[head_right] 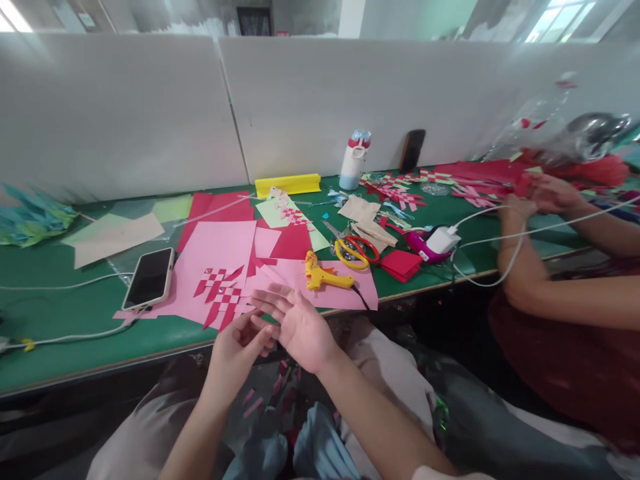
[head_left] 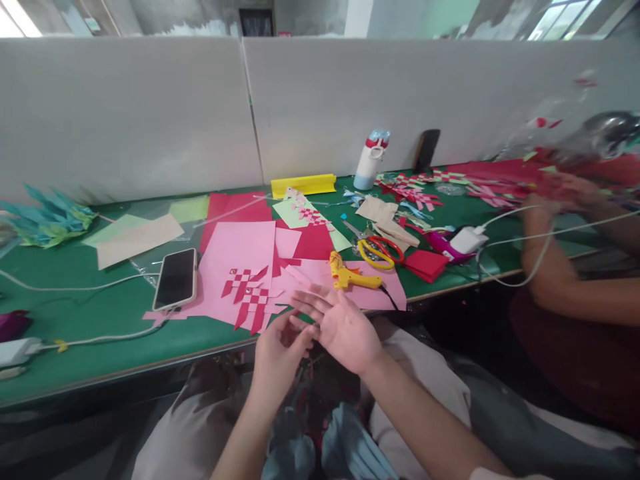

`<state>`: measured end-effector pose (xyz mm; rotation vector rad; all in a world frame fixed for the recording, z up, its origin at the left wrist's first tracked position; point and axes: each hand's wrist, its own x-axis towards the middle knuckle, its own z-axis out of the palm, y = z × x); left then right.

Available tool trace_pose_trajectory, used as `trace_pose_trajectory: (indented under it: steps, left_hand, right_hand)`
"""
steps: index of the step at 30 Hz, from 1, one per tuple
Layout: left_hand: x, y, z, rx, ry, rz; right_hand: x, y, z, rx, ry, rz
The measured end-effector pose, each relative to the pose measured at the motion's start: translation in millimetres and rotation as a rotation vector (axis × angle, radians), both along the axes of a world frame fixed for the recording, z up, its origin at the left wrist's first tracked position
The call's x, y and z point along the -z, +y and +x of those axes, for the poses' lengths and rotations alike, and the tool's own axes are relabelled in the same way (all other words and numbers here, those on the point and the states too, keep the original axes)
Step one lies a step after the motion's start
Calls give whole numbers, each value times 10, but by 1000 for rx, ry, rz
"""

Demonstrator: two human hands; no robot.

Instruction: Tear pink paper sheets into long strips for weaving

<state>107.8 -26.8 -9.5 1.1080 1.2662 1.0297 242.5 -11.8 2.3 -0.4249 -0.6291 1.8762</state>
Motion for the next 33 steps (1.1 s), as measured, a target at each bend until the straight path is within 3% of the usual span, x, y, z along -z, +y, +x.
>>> trace_pose_trajectory:
  steps: [5,9,16,19,22,25,28,30,33]
  left_hand:
    - [15,-16,42,51,-195,-87]
    - [21,5,-10,62,-159,-100]
    - [58,45,-56,20,292,-3]
    - [69,19,-70,114,635,99]
    - [129,-45,-63,298,882,127]
    - [265,-123,-50,501,1000,68]
    - [381,-169,-58,566,1128,-13]
    - [377,-162,-79,584,1189,-22]
    - [234,-90,-119,545,1157,29]
  right_hand:
    - [56,-104,19,54,25,47]
    - [81,-72,56,95,-21,64]
    - [120,48,127,68,-196,168]
    - [134,126,220,113,-361,245]
    - [110,218,370,182,-595,281]
    - [48,306,531,229,-724,257]
    - [-21,369,647,267,-805,248]
    - [-57,390,681,255,-847,267]
    - [-84,388,649,189,-840,291]
